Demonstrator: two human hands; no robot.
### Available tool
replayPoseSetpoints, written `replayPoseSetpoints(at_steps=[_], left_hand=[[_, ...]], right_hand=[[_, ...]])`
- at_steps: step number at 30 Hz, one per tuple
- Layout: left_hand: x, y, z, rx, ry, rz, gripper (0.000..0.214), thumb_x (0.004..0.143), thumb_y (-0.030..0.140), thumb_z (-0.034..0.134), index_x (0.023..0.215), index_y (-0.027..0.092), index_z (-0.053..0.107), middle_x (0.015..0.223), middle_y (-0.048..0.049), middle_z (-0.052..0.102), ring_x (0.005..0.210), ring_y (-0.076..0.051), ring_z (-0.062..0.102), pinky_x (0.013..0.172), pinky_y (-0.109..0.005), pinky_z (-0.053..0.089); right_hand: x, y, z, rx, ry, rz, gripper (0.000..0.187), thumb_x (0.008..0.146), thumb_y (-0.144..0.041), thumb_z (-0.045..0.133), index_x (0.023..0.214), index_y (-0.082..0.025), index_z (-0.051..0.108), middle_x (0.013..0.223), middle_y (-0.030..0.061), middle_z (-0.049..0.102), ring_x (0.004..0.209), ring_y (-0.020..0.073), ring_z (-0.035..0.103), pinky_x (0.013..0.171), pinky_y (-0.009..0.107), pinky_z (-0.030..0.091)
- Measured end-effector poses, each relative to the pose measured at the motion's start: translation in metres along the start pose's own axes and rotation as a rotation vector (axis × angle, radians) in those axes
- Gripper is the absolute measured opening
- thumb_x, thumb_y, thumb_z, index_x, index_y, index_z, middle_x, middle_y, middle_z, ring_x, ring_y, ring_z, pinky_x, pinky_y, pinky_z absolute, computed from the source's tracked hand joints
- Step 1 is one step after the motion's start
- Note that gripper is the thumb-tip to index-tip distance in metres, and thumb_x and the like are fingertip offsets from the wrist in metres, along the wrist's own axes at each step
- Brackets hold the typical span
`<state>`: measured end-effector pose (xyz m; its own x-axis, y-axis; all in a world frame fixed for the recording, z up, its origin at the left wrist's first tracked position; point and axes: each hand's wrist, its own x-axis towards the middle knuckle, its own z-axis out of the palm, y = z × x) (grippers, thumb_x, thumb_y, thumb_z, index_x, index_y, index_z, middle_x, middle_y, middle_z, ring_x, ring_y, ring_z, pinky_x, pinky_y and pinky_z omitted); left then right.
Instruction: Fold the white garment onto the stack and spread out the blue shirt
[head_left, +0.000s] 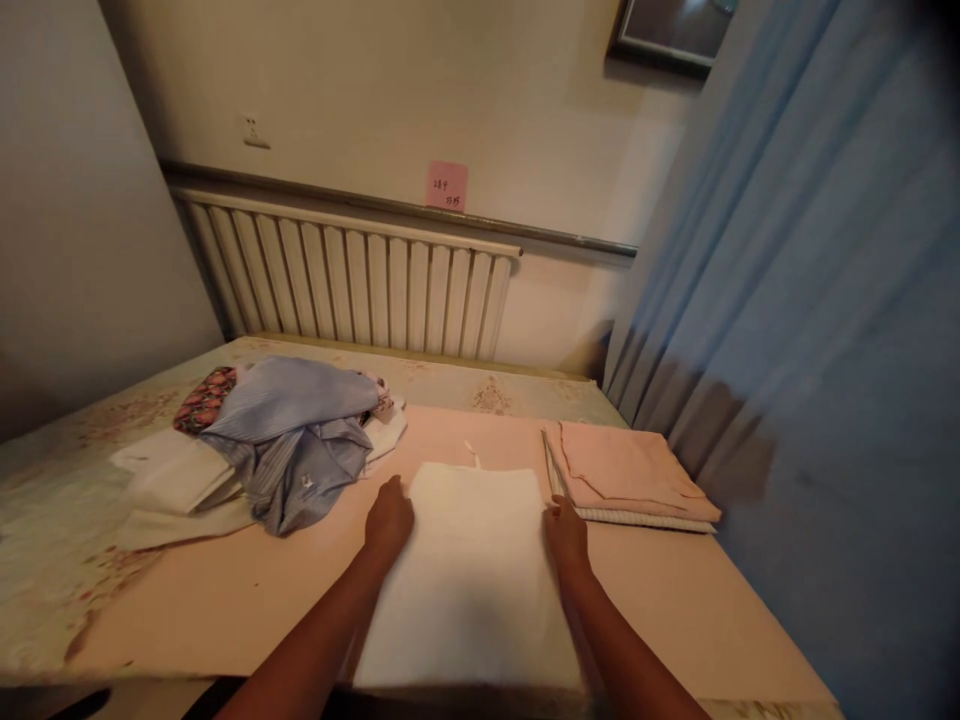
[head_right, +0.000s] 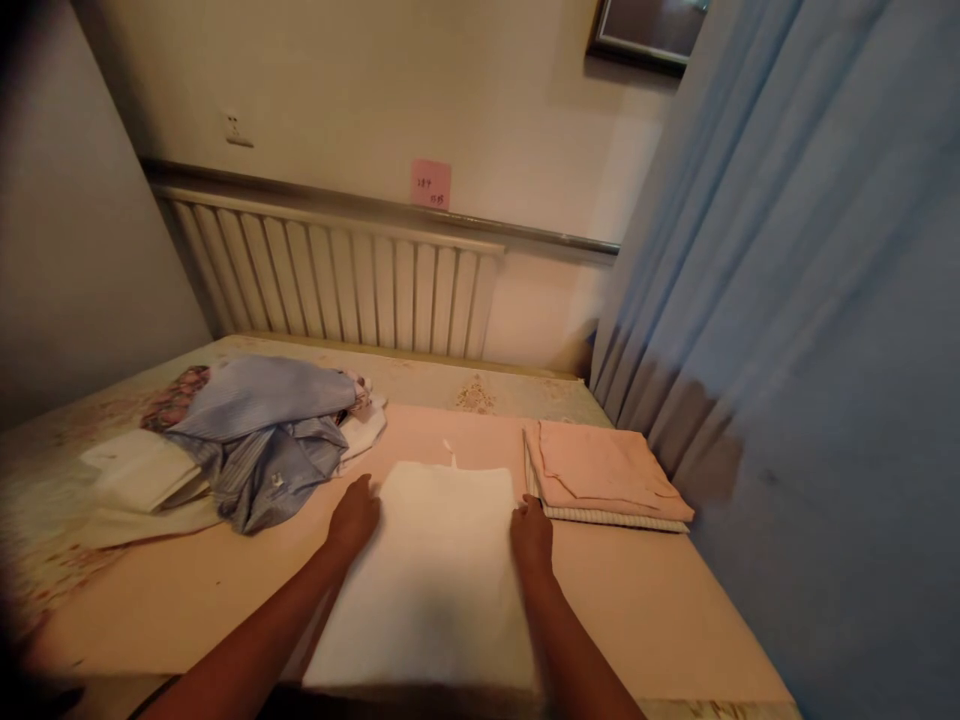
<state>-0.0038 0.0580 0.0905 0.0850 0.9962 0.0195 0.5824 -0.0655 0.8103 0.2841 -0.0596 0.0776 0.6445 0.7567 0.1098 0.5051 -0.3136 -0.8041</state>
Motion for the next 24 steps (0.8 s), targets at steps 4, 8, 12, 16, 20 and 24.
replayPoseSetpoints(at_steps=[4,8,12,16,20,24], left_hand=[[-0.045,0.014,0.029,0.171,0.006,0.242,0.053,0.081,0.014,0.042,0.134,0.013,0.047,0.151,-0.013,0.034,0.142,-0.025,0.023,0.115,-0.041,0.018],[-0.088,0.002,0.063,0.586,-0.009,0.517,0.052,0.087,0.02,0.038,0.138,0.018,0.045,0.151,-0.0102,0.035,0.142,-0.029,0.023,0.113,-0.053,0.021],[-0.103,-0.023,0.072,0.695,-0.008,0.563,0.051,0.092,0.033,0.036,0.139,0.017,0.044,0.148,-0.0095,0.041,0.139,-0.031,0.03,0.111,-0.055,0.024],[-0.1,-0.034,0.063,0.719,0.048,0.569,0.052,0.093,0.039,0.035,0.14,0.018,0.044,0.147,-0.0091,0.042,0.139,-0.032,0.03,0.111,-0.054,0.025],[-0.097,-0.038,0.051,0.741,0.062,0.505,0.054,0.093,0.042,0.033,0.14,0.018,0.043,0.148,-0.009,0.04,0.139,-0.031,0.029,0.111,-0.054,0.026],[-0.099,-0.045,0.041,0.77,0.051,0.443,0.055,0.094,0.042,0.03,0.141,0.016,0.041,0.15,-0.0102,0.036,0.141,-0.03,0.027,0.112,-0.055,0.023]], right_hand=[[-0.034,-0.003,0.018,-0.142,0.009,-0.358,0.047,0.086,-0.027,0.039,0.127,-0.01,0.055,0.134,0.015,0.054,0.126,0.0246,0.048,0.108,0.041,0.034],[-0.068,0.009,0.044,-0.432,-0.064,-0.736,0.044,0.093,-0.026,0.037,0.133,-0.014,0.051,0.141,0.0119,0.047,0.136,0.0242,0.036,0.112,0.045,0.029],[-0.082,0.028,0.051,-0.549,-0.111,-0.754,0.044,0.094,-0.033,0.041,0.135,-0.017,0.049,0.144,0.0104,0.045,0.137,0.0255,0.033,0.114,0.048,0.023],[-0.081,0.035,0.047,-0.573,-0.102,-0.764,0.046,0.095,-0.035,0.041,0.136,-0.016,0.047,0.146,0.0104,0.042,0.138,0.0254,0.031,0.114,0.049,0.021],[-0.077,0.042,0.041,-0.596,-0.071,-0.77,0.046,0.095,-0.038,0.041,0.135,-0.016,0.049,0.145,0.0114,0.043,0.137,0.0274,0.034,0.112,0.049,0.023],[-0.077,0.059,0.031,-0.61,-0.035,-0.742,0.047,0.095,-0.039,0.041,0.135,-0.017,0.049,0.144,0.0123,0.043,0.136,0.0282,0.035,0.112,0.049,0.024]])
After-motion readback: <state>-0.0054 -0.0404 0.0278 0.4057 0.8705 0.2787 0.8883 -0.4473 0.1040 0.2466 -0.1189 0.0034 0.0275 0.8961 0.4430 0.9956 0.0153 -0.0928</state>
